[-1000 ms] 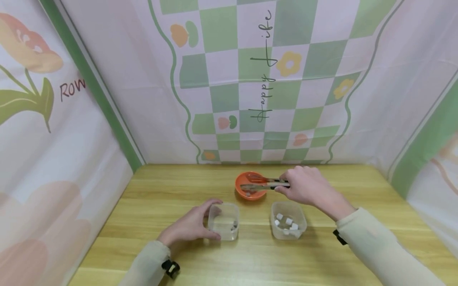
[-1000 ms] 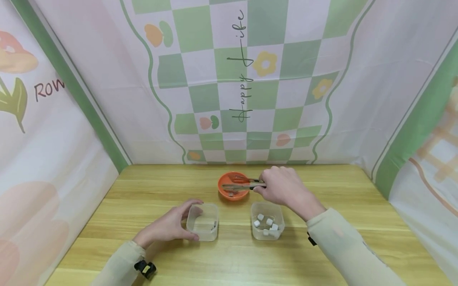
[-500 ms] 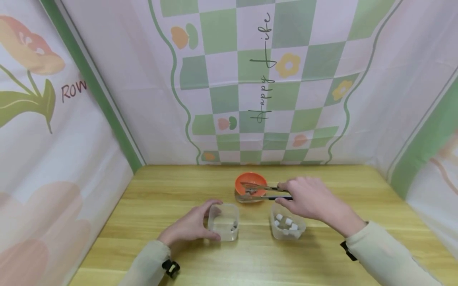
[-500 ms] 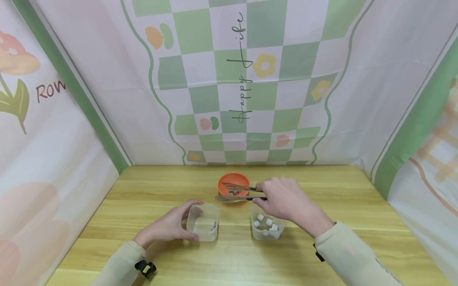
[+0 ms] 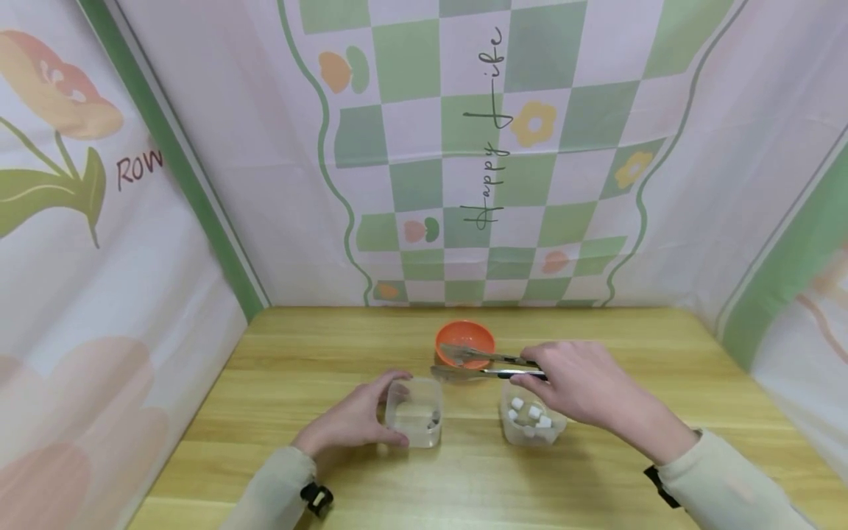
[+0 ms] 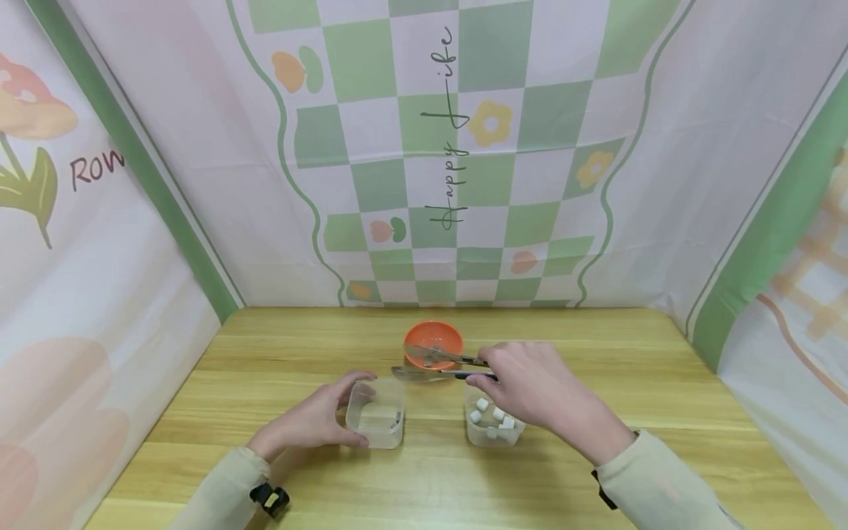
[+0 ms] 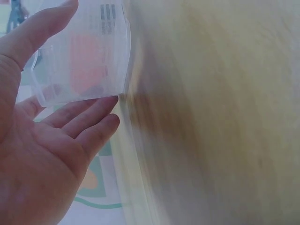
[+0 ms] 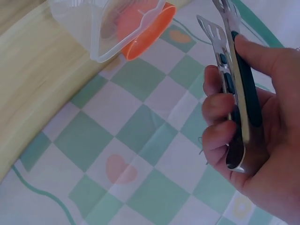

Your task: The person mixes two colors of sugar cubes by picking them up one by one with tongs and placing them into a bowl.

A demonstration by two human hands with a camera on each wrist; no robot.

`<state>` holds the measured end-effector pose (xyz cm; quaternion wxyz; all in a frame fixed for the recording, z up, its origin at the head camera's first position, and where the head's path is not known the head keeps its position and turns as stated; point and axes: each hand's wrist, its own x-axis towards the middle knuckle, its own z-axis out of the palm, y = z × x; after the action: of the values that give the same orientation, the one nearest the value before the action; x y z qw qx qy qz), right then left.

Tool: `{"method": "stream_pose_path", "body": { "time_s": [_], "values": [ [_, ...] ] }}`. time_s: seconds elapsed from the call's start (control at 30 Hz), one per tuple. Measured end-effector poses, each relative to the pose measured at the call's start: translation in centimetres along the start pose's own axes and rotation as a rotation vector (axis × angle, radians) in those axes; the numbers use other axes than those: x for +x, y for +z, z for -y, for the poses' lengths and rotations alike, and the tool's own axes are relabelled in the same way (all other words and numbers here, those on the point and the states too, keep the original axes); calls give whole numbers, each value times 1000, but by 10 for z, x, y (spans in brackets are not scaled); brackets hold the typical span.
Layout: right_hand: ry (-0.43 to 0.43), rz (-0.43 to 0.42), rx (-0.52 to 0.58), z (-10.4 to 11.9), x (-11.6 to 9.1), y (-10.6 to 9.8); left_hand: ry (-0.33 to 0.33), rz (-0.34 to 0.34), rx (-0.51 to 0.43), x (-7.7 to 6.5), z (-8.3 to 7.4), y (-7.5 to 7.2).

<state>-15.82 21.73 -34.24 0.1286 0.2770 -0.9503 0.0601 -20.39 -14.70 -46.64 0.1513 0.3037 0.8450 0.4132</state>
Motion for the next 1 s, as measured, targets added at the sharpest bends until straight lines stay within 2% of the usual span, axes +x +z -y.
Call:
{"method": "stream_pose_path", "body": {
  "time_s": [0.33,0.63,1.0],
  "values": [
    [-101,-108,-102,9,-9,-3,-8,-1,11,-2,-3,2],
    [-111,-90,-99,15,-13,-7,-10,5,49,-1,-4,1],
    [-95,-76,-128,26,-2,-18,-6,3,34,0,-3,-1]
  ]
}}
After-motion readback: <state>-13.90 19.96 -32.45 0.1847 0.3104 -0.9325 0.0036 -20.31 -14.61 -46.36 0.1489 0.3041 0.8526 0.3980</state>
